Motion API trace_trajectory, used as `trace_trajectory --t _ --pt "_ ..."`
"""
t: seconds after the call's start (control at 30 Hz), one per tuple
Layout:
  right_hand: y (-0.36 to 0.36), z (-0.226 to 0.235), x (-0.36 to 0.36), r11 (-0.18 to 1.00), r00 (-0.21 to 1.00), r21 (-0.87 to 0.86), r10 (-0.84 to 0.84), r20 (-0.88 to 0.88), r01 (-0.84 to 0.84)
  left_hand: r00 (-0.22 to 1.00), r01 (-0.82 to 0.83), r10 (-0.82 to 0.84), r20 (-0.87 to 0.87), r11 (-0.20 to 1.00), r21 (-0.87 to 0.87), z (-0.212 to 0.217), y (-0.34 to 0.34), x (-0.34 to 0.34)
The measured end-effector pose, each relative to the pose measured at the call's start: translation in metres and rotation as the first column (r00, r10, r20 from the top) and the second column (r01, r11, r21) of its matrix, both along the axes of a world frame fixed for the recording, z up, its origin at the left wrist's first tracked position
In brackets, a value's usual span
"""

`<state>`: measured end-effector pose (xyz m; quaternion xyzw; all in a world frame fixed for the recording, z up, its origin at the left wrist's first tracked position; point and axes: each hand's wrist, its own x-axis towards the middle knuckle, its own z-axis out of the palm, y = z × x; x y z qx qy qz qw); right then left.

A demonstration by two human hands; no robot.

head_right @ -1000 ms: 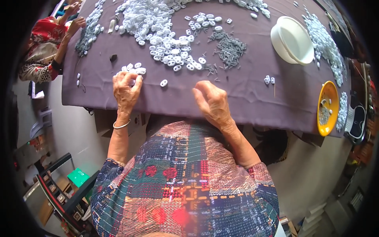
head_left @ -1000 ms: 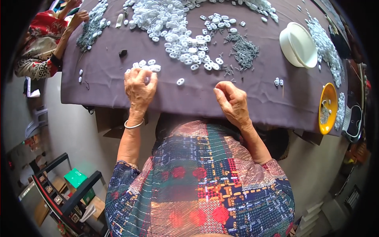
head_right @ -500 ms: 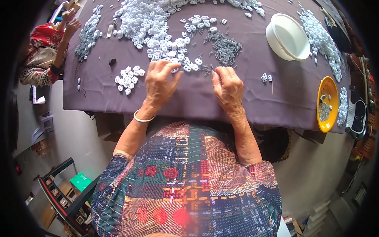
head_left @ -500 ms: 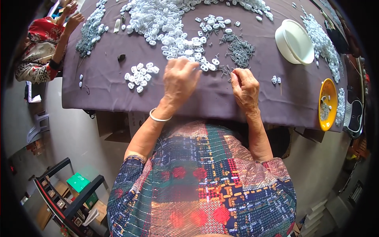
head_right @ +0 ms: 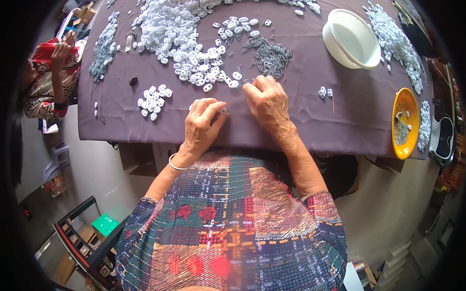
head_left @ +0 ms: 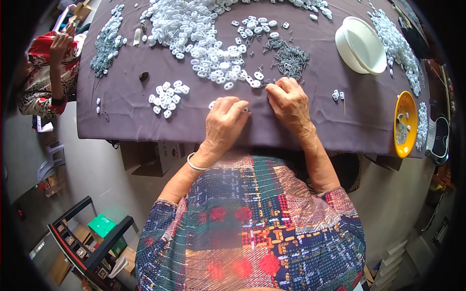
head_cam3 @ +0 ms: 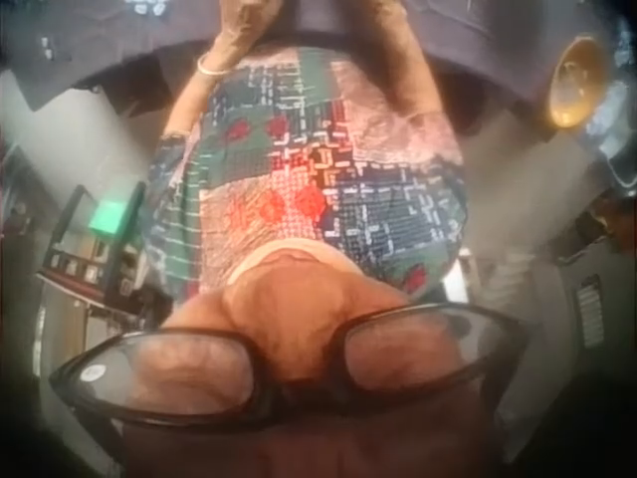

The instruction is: The person gathers plastic pieces and springs on the table, then assembles plastic cord locks by inserting springs into the plastic parts by hand.

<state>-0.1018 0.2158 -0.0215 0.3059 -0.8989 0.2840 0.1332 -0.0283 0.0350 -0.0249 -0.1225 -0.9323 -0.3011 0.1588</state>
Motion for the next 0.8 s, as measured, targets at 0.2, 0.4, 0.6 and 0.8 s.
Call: trace_trajectory --t 0.2,0.4,0.6,0.8 --pt "-0.005 -0.005 -0.012 0.984 0.994 0.174 0.039 -0.103 -0.021 0.994 -0.104 0.101 0.032 0.987 0.124 0.002 0.000 0.009" --pt "-0.002 0.001 -0.002 0.997 0.987 0.073 -0.014 -0.158 0.025 0.987 -0.162 0.159 0.032 0.975 0.152 0.000 -0.006 0.020" --pt "-0.002 0.004 0.018 0.969 0.991 -0.220 0.127 0.032 -0.117 0.966 -0.258 0.258 0.012 0.962 0.085 0.006 -0.019 0.015" --pt "-0.005 0.005 0.034 0.960 0.983 -0.248 0.158 0.097 -0.130 0.935 -0.351 0.352 -0.053 0.936 0.018 0.014 -0.047 0.011"
